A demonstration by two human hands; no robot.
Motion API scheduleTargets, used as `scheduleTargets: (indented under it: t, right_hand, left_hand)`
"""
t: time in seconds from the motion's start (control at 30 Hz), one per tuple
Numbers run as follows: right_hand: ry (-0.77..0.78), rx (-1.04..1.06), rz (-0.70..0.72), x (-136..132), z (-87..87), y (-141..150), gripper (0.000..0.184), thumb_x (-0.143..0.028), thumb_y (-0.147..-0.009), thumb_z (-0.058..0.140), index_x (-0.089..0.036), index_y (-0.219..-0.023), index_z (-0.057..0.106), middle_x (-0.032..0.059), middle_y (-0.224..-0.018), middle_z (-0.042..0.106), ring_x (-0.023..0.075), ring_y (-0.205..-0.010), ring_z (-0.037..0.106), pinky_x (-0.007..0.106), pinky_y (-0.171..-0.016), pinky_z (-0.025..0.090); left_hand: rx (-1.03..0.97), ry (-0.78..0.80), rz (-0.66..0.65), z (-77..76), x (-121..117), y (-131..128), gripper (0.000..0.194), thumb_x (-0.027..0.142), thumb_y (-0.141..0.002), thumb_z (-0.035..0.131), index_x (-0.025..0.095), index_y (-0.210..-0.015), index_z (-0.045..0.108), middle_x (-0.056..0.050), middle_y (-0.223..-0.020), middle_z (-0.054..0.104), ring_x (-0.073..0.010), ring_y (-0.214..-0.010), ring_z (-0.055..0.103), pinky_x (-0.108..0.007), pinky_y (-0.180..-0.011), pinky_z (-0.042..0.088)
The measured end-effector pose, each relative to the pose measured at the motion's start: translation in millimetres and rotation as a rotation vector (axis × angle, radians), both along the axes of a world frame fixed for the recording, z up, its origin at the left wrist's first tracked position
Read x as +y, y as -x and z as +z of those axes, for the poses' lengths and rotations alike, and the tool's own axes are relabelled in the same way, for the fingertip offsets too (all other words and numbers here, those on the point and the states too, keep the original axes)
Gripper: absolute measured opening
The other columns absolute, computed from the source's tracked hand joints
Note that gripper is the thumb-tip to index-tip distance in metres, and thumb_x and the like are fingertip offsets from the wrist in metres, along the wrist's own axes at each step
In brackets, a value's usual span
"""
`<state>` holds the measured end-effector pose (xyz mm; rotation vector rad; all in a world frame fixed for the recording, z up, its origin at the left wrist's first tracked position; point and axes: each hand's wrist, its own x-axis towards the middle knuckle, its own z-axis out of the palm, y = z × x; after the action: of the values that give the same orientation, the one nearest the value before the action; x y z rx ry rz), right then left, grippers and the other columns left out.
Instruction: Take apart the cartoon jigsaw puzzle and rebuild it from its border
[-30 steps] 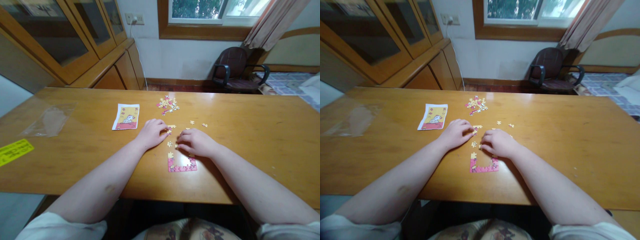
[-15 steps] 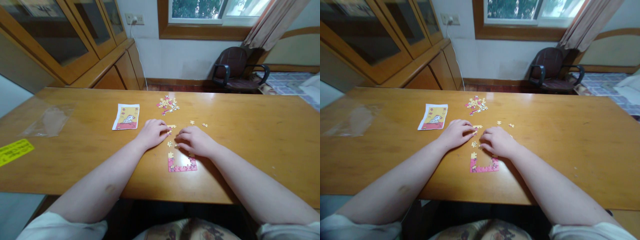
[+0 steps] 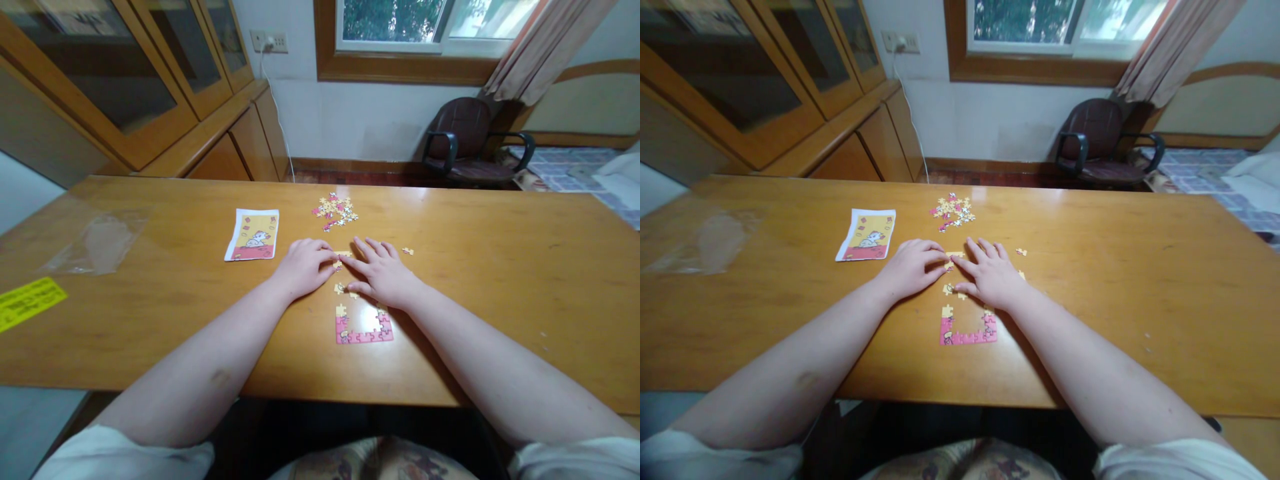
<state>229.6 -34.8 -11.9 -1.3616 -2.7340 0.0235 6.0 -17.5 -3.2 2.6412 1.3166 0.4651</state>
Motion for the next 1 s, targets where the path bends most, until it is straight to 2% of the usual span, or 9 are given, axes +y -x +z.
scheduleTargets:
  t: [0.27,0.37,0.43,0.47,0.57,0.63,0.73,0.9,1.0]
  right_hand:
    - [-0.045,-0.047,-0.012,-2.8,3.5,1.1,0.071,-0.071,-0.087,0.041,-0.031,-0.146,0.041,0.0135,-0.155,0.031,0.0378,-0.138,0.03,0.055,-0.108,0.024]
    - [-0.087,-0.019,-0.024,-1.4,14.7,-4.9,0.059,-0.06,-0.092,0.043,-0.023,-0.137,0.052,0.014,-0.147,0.045,0.0317,-0.13,0.041,0.046,-0.105,0.029]
    - [-0.115,-0.016,-0.148,3.8,22.8,-16.9,0.043,-0.044,-0.097,0.042,-0.017,-0.123,0.062,0.0136,-0.128,0.063,0.0269,-0.114,0.053,0.041,-0.097,0.034]
    - [-0.132,-0.04,-0.272,7.7,25.9,-25.4,0.037,-0.039,-0.097,0.041,-0.017,-0.113,0.068,0.0125,-0.115,0.069,0.0267,-0.105,0.057,0.041,-0.091,0.037]
    - [-0.1,-0.145,-0.563,21.7,29.8,-54.6,0.03,-0.025,-0.093,0.044,-0.018,-0.102,0.072,0.0127,-0.104,0.072,0.027,-0.097,0.061,0.039,-0.082,0.038]
    - [-0.03,-0.17,-0.619,29.6,28.6,-71.4,0.031,-0.022,-0.09,0.045,-0.02,-0.108,0.071,0.0124,-0.106,0.072,0.0261,-0.094,0.063,0.036,-0.077,0.04]
    - [0.069,-0.158,-0.562,36.5,24.9,-85.9,0.035,-0.02,-0.088,0.046,-0.024,-0.113,0.07,0.0086,-0.109,0.072,0.0229,-0.091,0.065,0.032,-0.073,0.042]
    - [0.139,-0.165,-0.374,40.4,20.2,-91.9,0.04,-0.016,-0.083,0.049,-0.03,-0.112,0.072,0.0033,-0.114,0.071,0.0209,-0.095,0.065,0.028,-0.076,0.044]
    - [0.154,-0.169,-0.351,42.6,17.7,-91.9,0.038,-0.018,-0.084,0.049,-0.031,-0.11,0.073,0.0035,-0.113,0.071,0.0206,-0.095,0.065,0.027,-0.076,0.044]
  left_hand:
    - [0.021,0.006,-0.049,-0.7,0.5,1.1,0.02,0.035,-0.09,0.056,0.028,-0.098,0.073,-0.004,-0.108,0.066,-0.023,-0.1,0.056,-0.042,-0.091,0.039]
    - [0.02,0.019,-0.048,0.8,-0.1,0.2,0.021,0.034,-0.09,0.056,0.026,-0.1,0.073,-0.004,-0.108,0.066,-0.0228,-0.099,0.057,-0.042,-0.091,0.04]
    - [0.019,0.027,-0.038,1.8,-0.1,-0.4,0.022,0.033,-0.09,0.055,0.026,-0.102,0.072,-0.004,-0.108,0.067,-0.0229,-0.1,0.057,-0.042,-0.091,0.04]
    - [0.02,0.032,-0.03,2.0,0.2,-0.7,0.022,0.033,-0.091,0.055,0.026,-0.103,0.071,-0.004,-0.108,0.067,-0.023,-0.1,0.057,-0.042,-0.091,0.04]
    - [0.024,0.046,-0.011,1.3,1.5,-0.9,0.023,0.031,-0.091,0.054,0.025,-0.105,0.071,-0.005,-0.109,0.067,-0.0233,-0.101,0.057,-0.043,-0.091,0.04]
    - [0.022,0.053,-0.007,0.3,2.2,-0.8,0.023,0.03,-0.091,0.053,0.025,-0.106,0.07,-0.004,-0.11,0.067,-0.0234,-0.102,0.057,-0.043,-0.092,0.041]
    - [0.015,0.054,0.004,-0.8,2.6,-0.1,0.024,0.029,-0.091,0.052,0.025,-0.109,0.069,-0.005,-0.113,0.066,-0.0236,-0.104,0.057,-0.043,-0.093,0.041]
    - [0.001,0.041,0.008,-0.9,2.1,0.6,0.024,0.029,-0.091,0.054,0.025,-0.108,0.069,-0.005,-0.115,0.065,-0.0236,-0.106,0.056,-0.043,-0.094,0.041]
    - [-0.007,0.037,-0.013,-2.1,2.2,0.3,0.023,0.029,-0.091,0.055,0.026,-0.108,0.069,-0.004,-0.114,0.066,-0.0232,-0.107,0.056,-0.043,-0.095,0.041]
